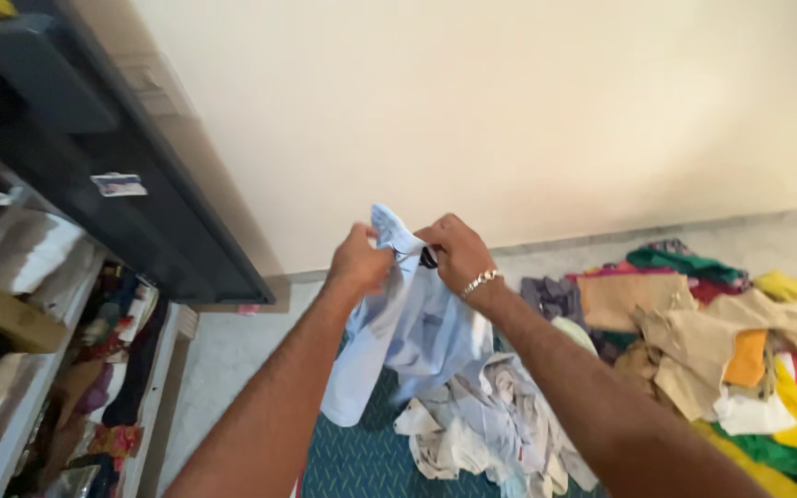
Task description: The person sits on a mat and buttons up a light blue shirt held in their hands. They align the placket and fasten the buttons one by one from the top down.
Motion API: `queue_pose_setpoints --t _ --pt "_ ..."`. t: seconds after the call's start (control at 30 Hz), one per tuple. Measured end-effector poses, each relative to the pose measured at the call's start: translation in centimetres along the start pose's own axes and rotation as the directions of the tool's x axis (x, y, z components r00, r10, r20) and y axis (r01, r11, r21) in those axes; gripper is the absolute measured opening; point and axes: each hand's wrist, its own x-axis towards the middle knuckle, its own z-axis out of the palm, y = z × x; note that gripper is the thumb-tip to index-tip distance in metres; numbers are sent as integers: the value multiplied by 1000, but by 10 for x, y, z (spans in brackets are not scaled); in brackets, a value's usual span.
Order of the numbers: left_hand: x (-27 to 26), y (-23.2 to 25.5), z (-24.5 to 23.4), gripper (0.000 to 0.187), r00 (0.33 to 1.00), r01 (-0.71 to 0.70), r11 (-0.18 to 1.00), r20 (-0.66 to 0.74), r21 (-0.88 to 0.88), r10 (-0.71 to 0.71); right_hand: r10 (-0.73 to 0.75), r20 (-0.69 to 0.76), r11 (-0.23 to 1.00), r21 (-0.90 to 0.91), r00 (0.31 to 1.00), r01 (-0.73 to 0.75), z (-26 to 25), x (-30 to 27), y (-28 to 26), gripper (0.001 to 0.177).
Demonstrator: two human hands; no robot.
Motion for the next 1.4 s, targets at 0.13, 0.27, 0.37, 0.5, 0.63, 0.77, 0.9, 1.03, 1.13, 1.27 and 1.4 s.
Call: queue_pose_setpoints --t 0.13,0.27,0.37,0.5,0.63,0.77,0.9,1.03,1.13,1.27,1.4 --pt "-21 31 -51 65 552 -696 519 -93 496 829 -138 61 990 -17 989 140 -19 49 -36 43" --pt "-43 56 -97 36 627 -708 487 138 512 767 -167 107 983 -53 980 173 -39 81 -78 46" --pt "-55 72 -118 27 690 -641 551 88 534 718 -169 96 982 -73 981 176 -51 99 -103 46" --pt "-60 83 -134 20 644 -653 560 -17 509 765 -205 11 970 -131 979 204 -54 110 -121 45" --pt "-51 100 -137 20 643 -673 597 -55 437 764 -90 -17 986 -141 996 87 -51 110 -116 42" --pt "-38 112 -143 27 624 -722 620 -100 307 775 6 -28 975 -221 1000 -12 -40 102 -88 32" --pt "-34 119 -147 28 676 -711 688 -126 149 726 201 49 933 -315 978 -176 -36 93 -50 23" --pt "-30 133 -147 28 817 -566 807 18 -168 577 304 40 930 -229 952 -288 -34 92 -18 18" --pt "-34 143 -150 32 823 -539 818 80 -201 562 251 -30 955 -155 967 -253 -40 101 -13 17" --pt "-45 154 -142 44 872 -463 854 51 -237 487 336 -76 941 3 939 -337 -65 110 -33 18" --pt "-49 160 -123 54 869 -465 861 80 -204 488 340 -81 940 67 937 -335 -95 119 -52 27"
